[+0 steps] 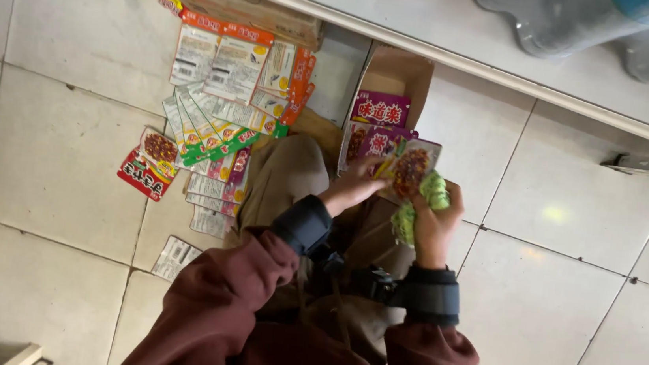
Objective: The person cleans individual product packets by picking them up one by one, wiping them with a cloth, then placing them into a box. The packets are wiped on both sides with the cloth held in one hand while the other hand holds and flips the packet.
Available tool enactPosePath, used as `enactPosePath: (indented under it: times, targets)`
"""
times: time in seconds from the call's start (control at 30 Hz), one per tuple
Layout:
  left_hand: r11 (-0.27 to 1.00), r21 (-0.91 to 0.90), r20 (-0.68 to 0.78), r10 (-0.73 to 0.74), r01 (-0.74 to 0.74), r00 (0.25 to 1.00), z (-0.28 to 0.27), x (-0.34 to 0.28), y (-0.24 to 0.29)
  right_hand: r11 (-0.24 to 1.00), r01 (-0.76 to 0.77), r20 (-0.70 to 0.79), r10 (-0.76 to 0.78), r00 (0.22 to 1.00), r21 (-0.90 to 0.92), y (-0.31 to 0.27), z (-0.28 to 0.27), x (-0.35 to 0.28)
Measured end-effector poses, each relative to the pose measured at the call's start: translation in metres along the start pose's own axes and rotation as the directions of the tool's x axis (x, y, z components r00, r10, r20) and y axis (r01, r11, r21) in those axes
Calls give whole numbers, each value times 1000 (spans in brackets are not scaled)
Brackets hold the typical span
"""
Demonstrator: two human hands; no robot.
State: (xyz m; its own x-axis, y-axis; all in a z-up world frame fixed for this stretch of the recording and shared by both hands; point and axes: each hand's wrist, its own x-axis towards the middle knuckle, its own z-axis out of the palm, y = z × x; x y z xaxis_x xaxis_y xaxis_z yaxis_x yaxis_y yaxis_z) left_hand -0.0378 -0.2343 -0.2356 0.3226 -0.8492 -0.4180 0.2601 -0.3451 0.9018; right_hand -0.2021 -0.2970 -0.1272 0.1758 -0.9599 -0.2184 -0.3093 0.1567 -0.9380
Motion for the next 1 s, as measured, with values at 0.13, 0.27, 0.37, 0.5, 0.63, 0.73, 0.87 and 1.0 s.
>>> enactPosePath:
  times: [0.13, 0.27, 0.37, 0.5, 0.63, 0.73, 0.87, 1.0]
  targets:
    - [990, 134, 45, 36, -41, 998, 3, 19, -2, 998, 23, 55, -20, 998, -52, 10, 39, 22]
    - [980, 196, 11, -37, 34, 999, -7, 27, 5, 989, 35, 37, -30, 999, -141, 28, 60, 36]
    - [975, 181, 17, -131, 126, 991, -13, 34, -4, 977, 22, 29, -16, 999, -213, 33, 66, 39]
    - [958, 265, -44, -102, 110, 994, -14, 41, -25, 987, 32, -38, -38, 999, -161, 39, 56, 39]
    - [955, 297, -142, 70, -25, 987, -39, 34, -9, 990, 141, -108, -139, 984, 7, 25, 46, 33]
    - [998, 55, -180, -33, 44, 983, -86, -3, 49, 968, -10, -94, 34, 995, 251, -5, 43, 27]
    - [981, -190, -399, -39, -41, 916, -186, -47, 43, 780, -360, 152, 330, 932, 512, -55, 70, 18]
    - [850, -506, -538, -181, -144, 823, -289, -107, 32, 658, -579, 377, 441, 814, 481, -49, 130, -1]
